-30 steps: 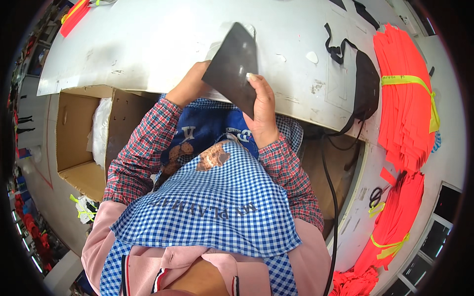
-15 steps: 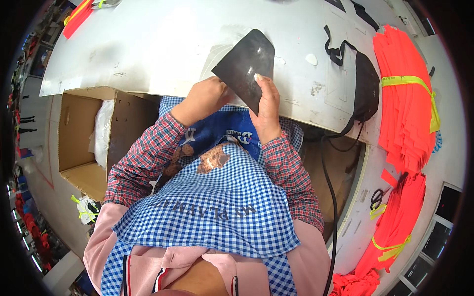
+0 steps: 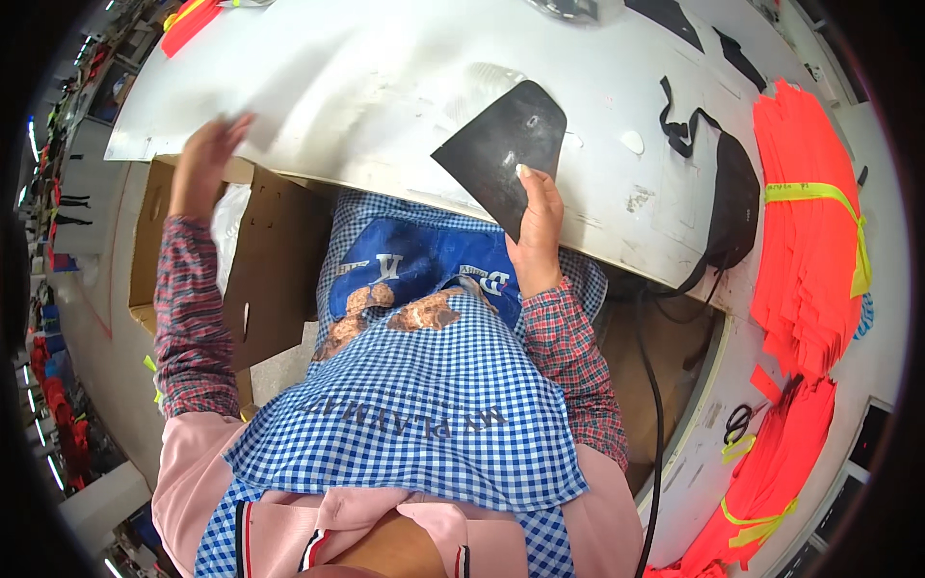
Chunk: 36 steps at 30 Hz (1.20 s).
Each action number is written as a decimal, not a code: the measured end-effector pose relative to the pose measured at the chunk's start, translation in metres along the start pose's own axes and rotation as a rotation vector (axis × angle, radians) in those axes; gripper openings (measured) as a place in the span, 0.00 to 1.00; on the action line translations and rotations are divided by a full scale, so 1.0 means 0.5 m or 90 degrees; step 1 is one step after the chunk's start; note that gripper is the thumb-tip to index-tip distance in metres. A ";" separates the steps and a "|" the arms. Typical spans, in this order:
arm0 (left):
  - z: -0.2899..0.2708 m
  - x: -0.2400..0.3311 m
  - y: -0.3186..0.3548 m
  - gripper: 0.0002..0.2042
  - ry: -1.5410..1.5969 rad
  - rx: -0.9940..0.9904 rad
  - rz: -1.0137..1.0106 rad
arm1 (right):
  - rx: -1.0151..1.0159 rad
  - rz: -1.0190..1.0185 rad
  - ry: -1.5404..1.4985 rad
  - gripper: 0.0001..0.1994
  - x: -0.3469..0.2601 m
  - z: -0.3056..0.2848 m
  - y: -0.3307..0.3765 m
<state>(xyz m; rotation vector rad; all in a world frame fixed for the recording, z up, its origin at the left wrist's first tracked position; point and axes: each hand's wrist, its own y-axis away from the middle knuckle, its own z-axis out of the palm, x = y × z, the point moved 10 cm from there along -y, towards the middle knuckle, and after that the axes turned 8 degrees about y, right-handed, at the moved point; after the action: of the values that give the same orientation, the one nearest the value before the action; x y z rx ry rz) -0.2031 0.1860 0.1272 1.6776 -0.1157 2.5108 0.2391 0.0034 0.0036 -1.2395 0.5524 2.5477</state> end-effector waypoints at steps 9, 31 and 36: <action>-0.455 0.215 0.326 0.11 -0.572 0.612 0.353 | 0.049 0.001 0.082 0.10 0.013 -0.035 -0.006; -0.450 0.009 0.306 0.12 -0.715 0.615 0.285 | 0.024 0.017 0.176 0.14 -0.004 -0.005 0.007; -0.454 -0.187 0.364 0.10 -0.851 0.454 0.069 | 0.039 0.022 0.175 0.13 -0.001 -0.011 0.006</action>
<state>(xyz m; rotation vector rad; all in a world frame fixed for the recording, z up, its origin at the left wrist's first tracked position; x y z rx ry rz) -0.4012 0.0300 -0.0456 3.3339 0.6412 1.0147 0.2419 -0.0019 0.0017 -1.5820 0.7087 2.3819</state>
